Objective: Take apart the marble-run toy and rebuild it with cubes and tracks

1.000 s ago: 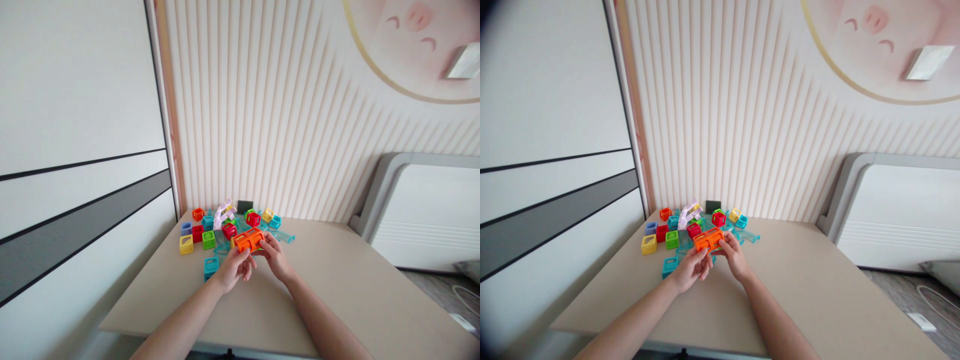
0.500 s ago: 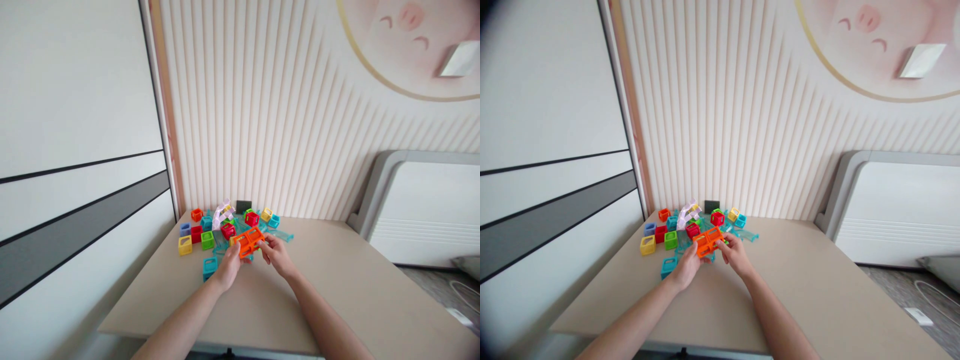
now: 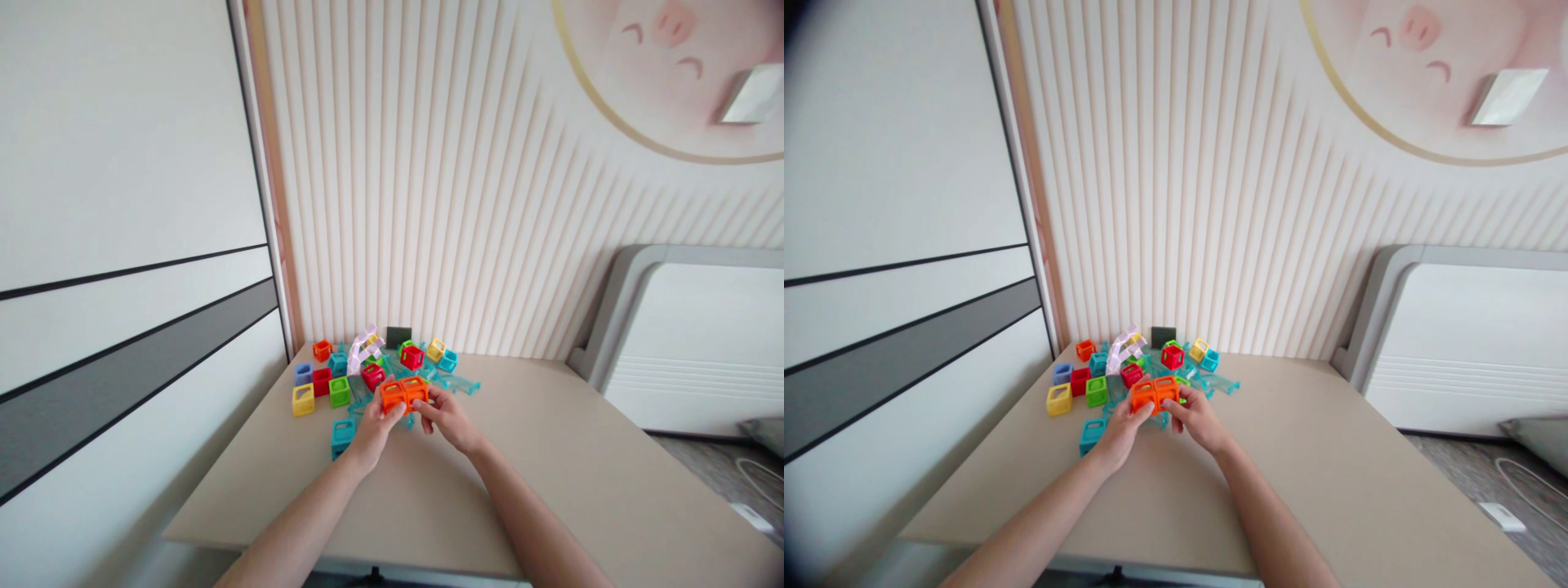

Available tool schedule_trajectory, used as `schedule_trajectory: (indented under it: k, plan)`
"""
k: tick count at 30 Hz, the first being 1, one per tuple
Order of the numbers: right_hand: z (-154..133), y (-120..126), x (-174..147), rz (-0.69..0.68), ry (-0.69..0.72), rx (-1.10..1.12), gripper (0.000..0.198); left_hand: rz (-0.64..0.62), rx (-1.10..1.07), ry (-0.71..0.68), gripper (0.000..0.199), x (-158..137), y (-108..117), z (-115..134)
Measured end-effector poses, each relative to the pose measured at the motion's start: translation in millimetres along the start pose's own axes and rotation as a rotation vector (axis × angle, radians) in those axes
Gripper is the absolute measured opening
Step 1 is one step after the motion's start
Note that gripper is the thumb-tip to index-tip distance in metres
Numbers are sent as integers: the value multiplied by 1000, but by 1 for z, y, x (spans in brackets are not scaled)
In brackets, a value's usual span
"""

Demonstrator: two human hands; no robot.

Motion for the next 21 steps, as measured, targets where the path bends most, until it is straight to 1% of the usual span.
schedule_trajectory:
  k: [1,3,5,7,12,15,17,19,21]
  plan:
    - [1,-2,0,-24,-7,12,44,2,-6,-7,53,0,0,1]
    - [2,-6,-1,-56,-18,16,44,-2,12,-24,49,0,0,3]
    - [1,-6,-2,-47,-11,3,43,-17,53,-44,40,0,0,4]
    - [0,-5,-2,-29,1,-8,43,-35,79,-56,35,0,0,3]
    - [-3,-7,-4,-56,5,28,43,-51,91,-74,37,1,2,-1]
    - [0,-7,-4,-76,11,58,45,-40,103,-77,38,0,2,0]
    - [3,-8,-3,-78,16,42,46,-24,124,-81,34,0,2,4]
    - [6,-8,-2,-65,23,12,45,-4,149,-89,28,-1,2,9]
    - [7,-8,-1,-43,31,-5,44,10,166,-95,27,-1,1,13]
Point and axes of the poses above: each hand's wrist, its own x-axis towards the middle knuckle, its own y-axis out of the back of the hand, z = x × y, the point moved 7 cm from there along x, towards the middle knuckle, and after that the axes turned 7 degrees about -z, right-handed, at the moved point
